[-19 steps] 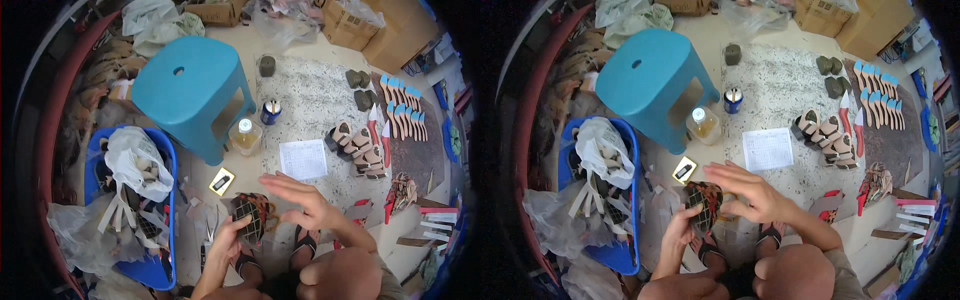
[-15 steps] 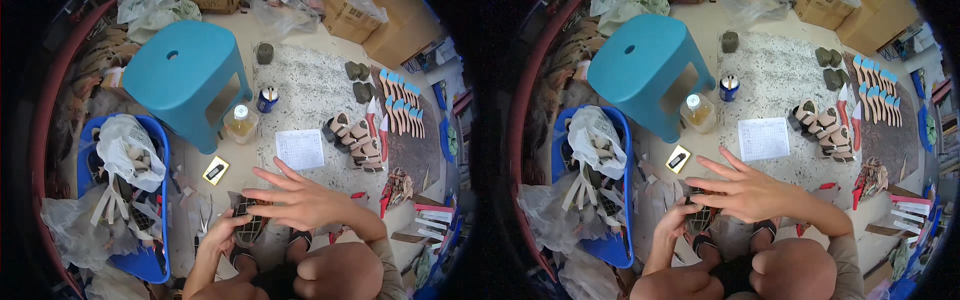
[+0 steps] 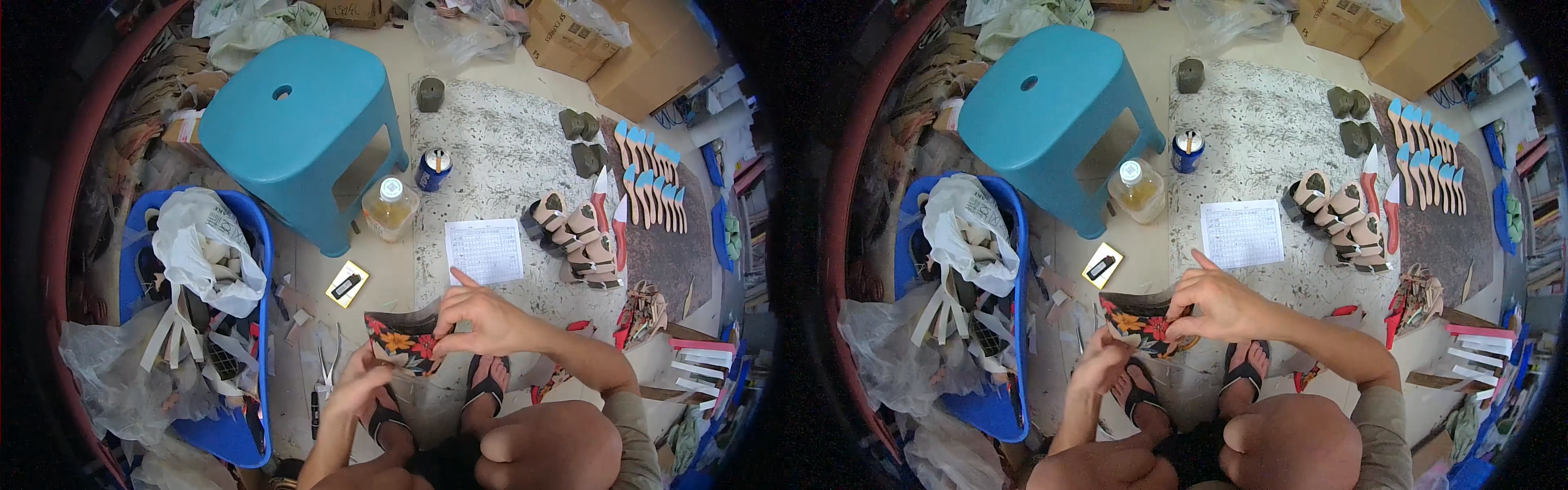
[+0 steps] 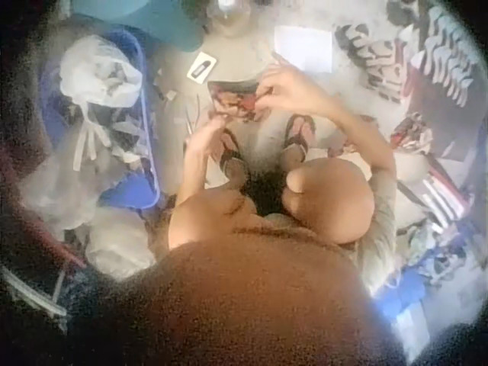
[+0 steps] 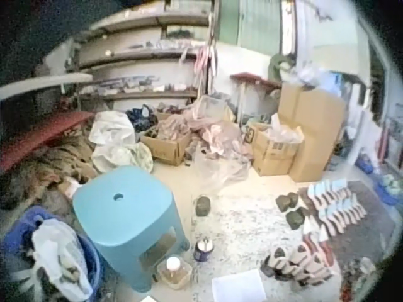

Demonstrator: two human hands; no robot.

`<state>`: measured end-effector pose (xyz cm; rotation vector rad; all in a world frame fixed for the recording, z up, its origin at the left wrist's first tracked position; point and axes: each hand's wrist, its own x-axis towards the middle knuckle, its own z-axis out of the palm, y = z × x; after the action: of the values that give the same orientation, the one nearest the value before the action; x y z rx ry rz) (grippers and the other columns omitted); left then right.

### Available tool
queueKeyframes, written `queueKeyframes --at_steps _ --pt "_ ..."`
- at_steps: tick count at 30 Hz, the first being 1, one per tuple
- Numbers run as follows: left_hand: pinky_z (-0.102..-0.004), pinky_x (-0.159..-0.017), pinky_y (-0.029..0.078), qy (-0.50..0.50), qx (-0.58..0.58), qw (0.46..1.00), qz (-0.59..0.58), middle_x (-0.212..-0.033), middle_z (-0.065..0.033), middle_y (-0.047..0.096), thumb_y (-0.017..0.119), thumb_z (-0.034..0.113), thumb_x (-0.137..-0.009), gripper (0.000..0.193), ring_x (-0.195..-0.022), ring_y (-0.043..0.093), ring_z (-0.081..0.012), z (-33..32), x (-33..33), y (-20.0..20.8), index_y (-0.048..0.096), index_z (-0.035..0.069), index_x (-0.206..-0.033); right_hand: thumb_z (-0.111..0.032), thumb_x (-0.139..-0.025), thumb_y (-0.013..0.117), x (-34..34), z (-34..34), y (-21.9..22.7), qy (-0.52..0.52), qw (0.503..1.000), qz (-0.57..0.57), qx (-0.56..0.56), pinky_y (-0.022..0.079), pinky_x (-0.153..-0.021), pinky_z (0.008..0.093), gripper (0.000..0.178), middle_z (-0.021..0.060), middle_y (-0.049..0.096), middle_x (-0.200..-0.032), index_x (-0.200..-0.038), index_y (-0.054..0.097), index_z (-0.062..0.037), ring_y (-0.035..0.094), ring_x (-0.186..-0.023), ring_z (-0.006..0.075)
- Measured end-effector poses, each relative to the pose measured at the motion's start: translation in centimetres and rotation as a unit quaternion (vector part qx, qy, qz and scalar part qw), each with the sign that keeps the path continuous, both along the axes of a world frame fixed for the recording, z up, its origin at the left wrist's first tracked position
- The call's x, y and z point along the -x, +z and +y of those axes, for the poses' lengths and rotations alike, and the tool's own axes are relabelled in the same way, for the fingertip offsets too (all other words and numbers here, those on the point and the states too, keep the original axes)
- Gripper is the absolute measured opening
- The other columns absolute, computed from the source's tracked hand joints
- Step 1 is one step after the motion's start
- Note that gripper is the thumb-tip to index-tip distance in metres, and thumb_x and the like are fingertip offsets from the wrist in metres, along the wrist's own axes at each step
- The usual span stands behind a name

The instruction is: The person sits on the floor in a workshop and assembles sandals by hand. They pick up a green sole, apply a floral-patterned fabric upper, and press the components together. The person uses yellow-handled scissors to trim excess fabric from the sole edge and then places the finished sandal aside.

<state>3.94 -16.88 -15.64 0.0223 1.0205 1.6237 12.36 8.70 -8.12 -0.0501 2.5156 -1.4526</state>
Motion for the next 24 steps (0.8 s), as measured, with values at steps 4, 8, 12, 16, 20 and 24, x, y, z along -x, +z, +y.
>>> queueKeyframes --at_steps 4,8,12,16,20,24 --pt "-0.0301 -0.09 0.05 0.054 0.077 0.994 0.051 -0.109 -0.0107 0.069 0.074 0.003 -0.08 0.043 -0.097 0.066 -0.0157 2.6 -0.3 2.5 0.059 -0.004 -0.12 -0.028 -0.08 0.077 -1.0 -1.0 -1.4 -0.066 0.993 -0.096 0.029 0.018 -0.117 0.0544 0.027 0.0087 0.069 -0.09 -0.092 0.072 -0.0053 0.064 -0.094 0.0244" --pt "-0.0268 -0.08 0.053 0.031 0.116 0.988 0.093 -0.102 -0.0102 0.071 0.075 0.005 -0.08 0.04 -0.087 0.067 -0.0132 2.6 0.1 3.1 0.061 -0.006 -0.116 -0.027 -0.083 0.076 -1.4 -1.8 -1.7 -0.186 0.976 -0.025 0.107 0.042 -0.097 0.0399 0.033 0.0102 0.07 -0.092 -0.102 0.069 -0.0001 0.066 -0.09 0.0192" --pt "-0.0248 -0.073 0.052 0.003 0.138 0.985 0.106 -0.097 -0.0085 0.071 0.077 0.007 -0.08 0.038 -0.08 0.066 -0.0109 2.7 -0.1 3.5 0.064 -0.006 -0.113 -0.021 -0.088 0.073 -0.7 -2.7 -1.9 -0.17 0.961 -0.068 0.208 0.05 -0.073 0.0277 0.028 0.0071 0.07 -0.089 -0.102 0.068 0.0022 0.063 -0.083 0.0108" --pt "-0.0231 -0.069 0.049 -0.021 0.148 0.981 0.126 -0.095 -0.0064 0.071 0.078 0.009 -0.079 0.038 -0.076 0.063 -0.009 2.5 -0.3 3.4 0.066 -0.005 -0.112 -0.016 -0.093 0.067 -0.6 -2.8 -2.2 -0.194 0.913 -0.157 0.322 0.05 -0.069 0.0265 0.02 0.0043 0.069 -0.087 -0.099 0.068 0.0028 0.06 -0.078 0.0068" --pt "-0.0222 -0.068 0.048 -0.007 0.134 0.985 0.109 -0.093 -0.0045 0.07 0.079 0.01 -0.079 0.039 -0.075 0.061 -0.0078 2.3 -0.5 3.3 0.066 -0.004 -0.113 -0.014 -0.096 0.063 -0.4 -3.1 -2.0 -0.21 0.885 -0.207 0.361 0.051 -0.071 0.0257 0.018 0.0041 0.069 -0.087 -0.097 0.067 0.0026 0.061 -0.079 0.0076" --pt "-0.0225 -0.068 0.048 -0.014 0.137 0.985 0.108 -0.093 -0.0035 0.07 0.079 0.01 -0.079 0.039 -0.076 0.06 -0.0071 2.0 -0.6 2.7 0.066 -0.004 -0.113 -0.015 -0.096 0.062 -0.3 -3.3 -2.3 -0.222 0.86 -0.251 0.385 0.05 -0.069 0.0255 0.018 0.0042 0.069 -0.087 -0.097 0.066 0.0021 0.062 -0.077 0.008"
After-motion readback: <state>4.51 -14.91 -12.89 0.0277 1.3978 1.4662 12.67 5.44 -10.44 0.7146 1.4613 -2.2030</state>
